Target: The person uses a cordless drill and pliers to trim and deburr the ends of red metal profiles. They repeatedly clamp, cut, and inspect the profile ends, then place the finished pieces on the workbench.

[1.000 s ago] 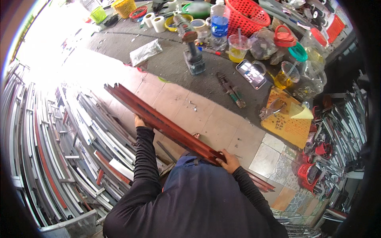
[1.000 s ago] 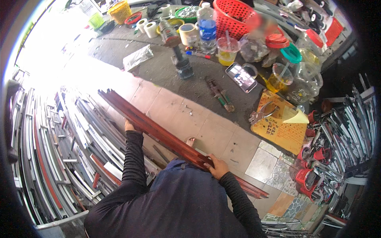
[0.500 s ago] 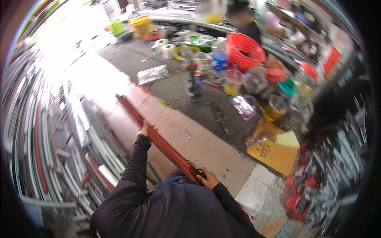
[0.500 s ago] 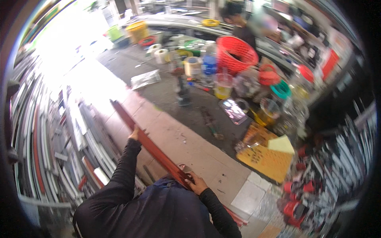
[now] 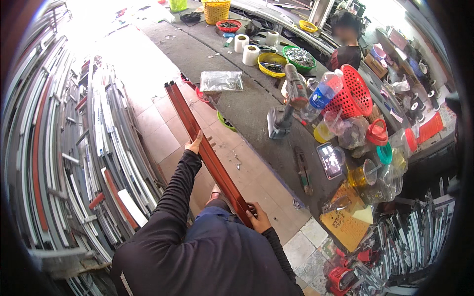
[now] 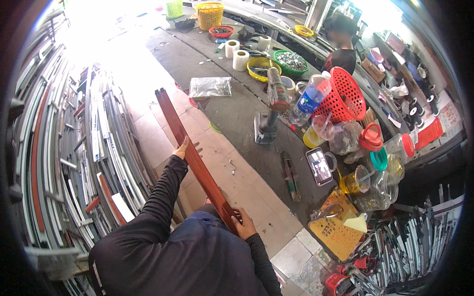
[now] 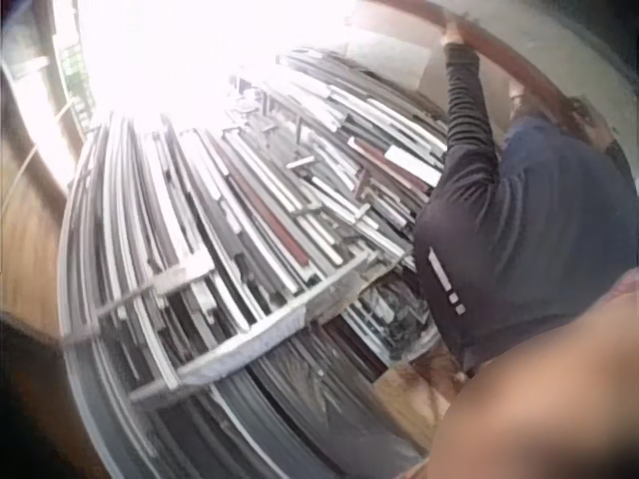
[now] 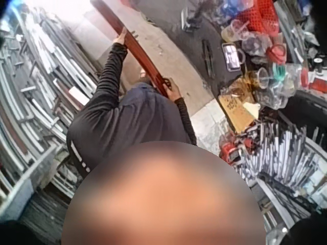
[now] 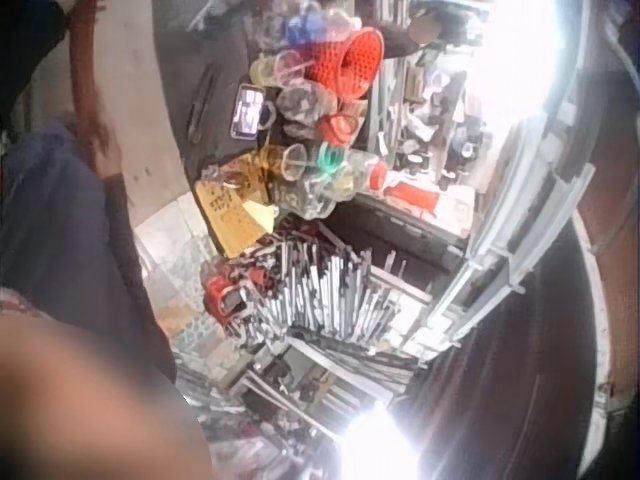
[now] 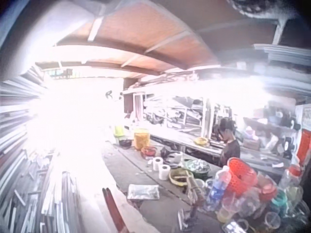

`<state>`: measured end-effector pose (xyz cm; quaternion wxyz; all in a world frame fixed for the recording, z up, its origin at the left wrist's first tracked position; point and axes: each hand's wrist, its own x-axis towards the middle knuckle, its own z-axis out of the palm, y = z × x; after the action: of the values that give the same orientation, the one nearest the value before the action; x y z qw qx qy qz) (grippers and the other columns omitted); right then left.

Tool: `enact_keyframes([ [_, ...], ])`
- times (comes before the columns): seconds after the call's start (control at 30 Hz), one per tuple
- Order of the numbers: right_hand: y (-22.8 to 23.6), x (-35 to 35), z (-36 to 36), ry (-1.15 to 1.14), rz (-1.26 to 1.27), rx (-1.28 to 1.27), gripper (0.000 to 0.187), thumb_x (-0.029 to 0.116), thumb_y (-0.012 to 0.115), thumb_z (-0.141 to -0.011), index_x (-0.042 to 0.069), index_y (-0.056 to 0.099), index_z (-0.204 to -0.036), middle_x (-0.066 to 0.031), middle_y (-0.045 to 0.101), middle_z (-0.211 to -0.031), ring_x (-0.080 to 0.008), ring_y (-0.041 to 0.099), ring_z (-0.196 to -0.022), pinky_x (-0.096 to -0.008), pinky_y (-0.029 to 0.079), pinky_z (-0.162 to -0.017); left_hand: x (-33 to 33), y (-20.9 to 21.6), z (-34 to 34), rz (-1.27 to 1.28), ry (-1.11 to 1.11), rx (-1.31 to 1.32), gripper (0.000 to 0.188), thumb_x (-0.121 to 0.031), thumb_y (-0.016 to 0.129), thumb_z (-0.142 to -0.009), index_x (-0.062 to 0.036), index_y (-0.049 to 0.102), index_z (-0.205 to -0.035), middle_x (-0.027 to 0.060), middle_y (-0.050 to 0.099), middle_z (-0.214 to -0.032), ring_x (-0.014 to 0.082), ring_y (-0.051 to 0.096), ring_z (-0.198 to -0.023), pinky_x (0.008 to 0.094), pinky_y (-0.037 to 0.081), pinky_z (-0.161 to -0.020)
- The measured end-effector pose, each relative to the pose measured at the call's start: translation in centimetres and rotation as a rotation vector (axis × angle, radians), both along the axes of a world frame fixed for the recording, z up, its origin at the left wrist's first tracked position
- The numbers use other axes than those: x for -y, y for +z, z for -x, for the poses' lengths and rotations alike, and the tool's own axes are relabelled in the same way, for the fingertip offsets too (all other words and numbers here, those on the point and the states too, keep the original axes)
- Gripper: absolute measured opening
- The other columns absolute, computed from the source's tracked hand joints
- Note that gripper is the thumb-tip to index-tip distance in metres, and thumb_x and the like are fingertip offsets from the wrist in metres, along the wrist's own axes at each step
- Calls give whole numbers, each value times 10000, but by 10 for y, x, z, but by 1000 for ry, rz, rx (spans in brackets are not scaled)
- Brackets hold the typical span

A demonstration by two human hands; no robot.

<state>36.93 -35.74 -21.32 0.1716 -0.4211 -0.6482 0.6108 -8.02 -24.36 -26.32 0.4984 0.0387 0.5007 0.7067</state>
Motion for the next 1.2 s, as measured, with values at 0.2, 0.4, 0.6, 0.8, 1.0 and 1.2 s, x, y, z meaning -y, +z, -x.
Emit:
enact_keyframes([
  [0.2, 18, -44, 70, -2, -22, 95, 626, 289, 817, -1021, 123, 568, -1571, -163, 749, -1367, -315, 719, -1329, -452, 604, -1088, -59, 24, 66, -57, 67, 101, 677, -333, 901, -979, -53, 568, -1497, 193, 737, -1297, 468, 787, -998, 716, 673, -790],
  [0.4, 57, -47, 53, -74, -111, 515, 899, 275, 963, -776, 85, 561, -1558, -205, 727, -1298, -386, 727, -1243, -480, 584, -1086, -165, 43, 162, -41, 96, -223, 740, -475, 929, -935, 33, 718, -1430, 118, 752, -1367, 226, 716, -1191, 385, 571, -1046],
  [0.6, 108, -96, 112, -212, -697, 544, 667, 282, 913, -781, -15, 683, -1333, -237, 716, -1203, -447, 719, -1089, -514, 591, -951, -275, 91, 275, -241, -248, -69, 1120, -791, 735, -940, -55, 328, -1681, 290, 587, -1510, 496, 678, -1267, 658, 600, -1047],
  [0.8, 129, -201, 192, -160, -855, 539, 699, 341, 918, -804, -8, 675, -1359, -212, 735, -1161, -419, 703, -1085, -520, 589, -926, -343, 121, 370, 298, -182, -881, 916, -667, 706, -985, 11, 499, -1566, 295, 620, -1487, 480, 665, -1269, 624, 550, -1071],
  [1.0, 97, -238, 206, -68, -871, 627, 683, 383, 913, -835, 5, 654, -1342, -162, 744, -1162, -365, 670, -1194, -499, 576, -977, -255, 150, 191, -396, -408, -1348, 437, -133, 695, -1081, -9, 622, -1493, 175, 675, -1478, 293, 621, -1380, 474, 499, -1152],
  [1.2, 95, -249, 208, -270, -925, 681, 581, 283, 895, -854, 39, 666, -1329, -130, 715, -1191, -360, 629, -1242, -494, 537, -1074, -182, 164, 19, -665, -976, -1832, 904, -252, 954, -721, -104, 609, -1544, 162, 570, -1598, 411, 489, -1535, 589, 327, -1308],
])
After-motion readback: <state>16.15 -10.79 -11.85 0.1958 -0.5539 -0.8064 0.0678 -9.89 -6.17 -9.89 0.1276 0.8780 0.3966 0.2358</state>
